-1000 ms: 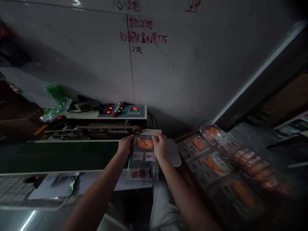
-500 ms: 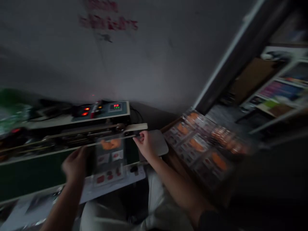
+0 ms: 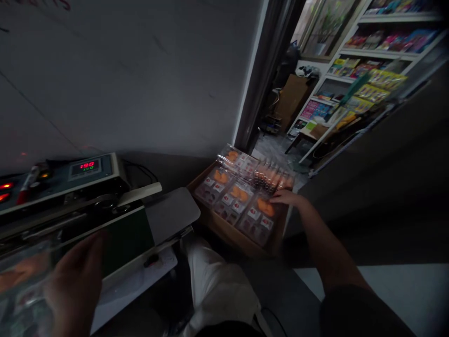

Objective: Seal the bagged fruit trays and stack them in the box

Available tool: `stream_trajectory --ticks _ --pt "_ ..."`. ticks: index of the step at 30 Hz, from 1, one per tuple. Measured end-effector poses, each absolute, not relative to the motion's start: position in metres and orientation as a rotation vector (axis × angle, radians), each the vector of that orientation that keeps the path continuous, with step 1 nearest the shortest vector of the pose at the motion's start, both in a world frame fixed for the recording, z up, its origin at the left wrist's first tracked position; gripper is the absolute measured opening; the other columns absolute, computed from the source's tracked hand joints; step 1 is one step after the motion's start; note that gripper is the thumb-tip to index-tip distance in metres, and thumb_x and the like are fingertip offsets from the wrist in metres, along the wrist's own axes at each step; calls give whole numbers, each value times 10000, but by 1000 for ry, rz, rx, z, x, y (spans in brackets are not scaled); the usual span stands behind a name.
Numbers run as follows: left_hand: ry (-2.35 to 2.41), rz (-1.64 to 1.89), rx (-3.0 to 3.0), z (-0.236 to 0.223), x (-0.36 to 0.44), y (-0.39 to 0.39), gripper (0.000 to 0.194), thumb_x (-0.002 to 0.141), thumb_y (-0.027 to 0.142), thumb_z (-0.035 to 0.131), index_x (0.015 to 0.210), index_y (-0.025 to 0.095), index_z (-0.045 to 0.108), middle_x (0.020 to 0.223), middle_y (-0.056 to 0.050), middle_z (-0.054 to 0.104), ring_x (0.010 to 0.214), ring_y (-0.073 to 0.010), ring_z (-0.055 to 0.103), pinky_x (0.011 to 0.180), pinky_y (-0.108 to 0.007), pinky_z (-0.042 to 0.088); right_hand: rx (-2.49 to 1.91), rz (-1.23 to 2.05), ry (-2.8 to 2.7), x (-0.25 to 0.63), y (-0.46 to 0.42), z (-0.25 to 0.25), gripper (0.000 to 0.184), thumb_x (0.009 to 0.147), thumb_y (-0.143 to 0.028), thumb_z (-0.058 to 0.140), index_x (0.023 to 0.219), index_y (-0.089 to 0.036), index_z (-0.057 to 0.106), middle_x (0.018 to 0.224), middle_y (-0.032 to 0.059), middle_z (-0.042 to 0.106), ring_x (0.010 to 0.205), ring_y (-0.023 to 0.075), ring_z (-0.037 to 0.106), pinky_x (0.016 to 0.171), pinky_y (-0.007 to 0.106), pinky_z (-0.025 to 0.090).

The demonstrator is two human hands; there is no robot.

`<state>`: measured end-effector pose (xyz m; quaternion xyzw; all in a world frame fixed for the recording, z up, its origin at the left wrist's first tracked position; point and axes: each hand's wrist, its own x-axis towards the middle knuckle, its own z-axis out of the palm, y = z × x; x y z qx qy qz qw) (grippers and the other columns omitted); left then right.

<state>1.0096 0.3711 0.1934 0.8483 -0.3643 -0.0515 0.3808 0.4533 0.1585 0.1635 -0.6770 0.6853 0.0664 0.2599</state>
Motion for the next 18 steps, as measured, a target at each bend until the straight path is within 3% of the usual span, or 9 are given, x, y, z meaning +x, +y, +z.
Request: stream_trajectory --ticks 4,9,14,18 --pt "-957 -370 2000 189 969 348 320 709 518 574 937 350 723 1012 68 757 1051 -278 668 928 -433 521 -1835 216 1814 443 147 160 325 793 -418 652 952 -153 755 946 77 738 833 195 657 722 242 471" --pt "-1154 -423 1874 173 958 348 377 699 545 566 913 285 733 1018 -8 757 1012 -276 678 911 -373 522 -1835 321 1852 440 138 160 236 737 -332 696 791 -111 760 765 98 720 719 216 653 662 271 469" --pt "-1108 -434 1917 168 964 351 393 721 554 558 961 291 725 1069 -9 745 1054 -283 662 947 -387 499 -1860 285 1894 443 145 163 363 766 -336 658 1064 -141 727 1039 101 724 866 216 665 726 259 493" --pt "-1112 -476 1893 164 962 353 384 728 543 563 970 291 722 1056 -11 749 1051 -279 663 919 -372 511 -1890 306 1907 449 151 167 212 700 -272 704 856 -142 764 841 76 737 836 227 663 737 262 487"
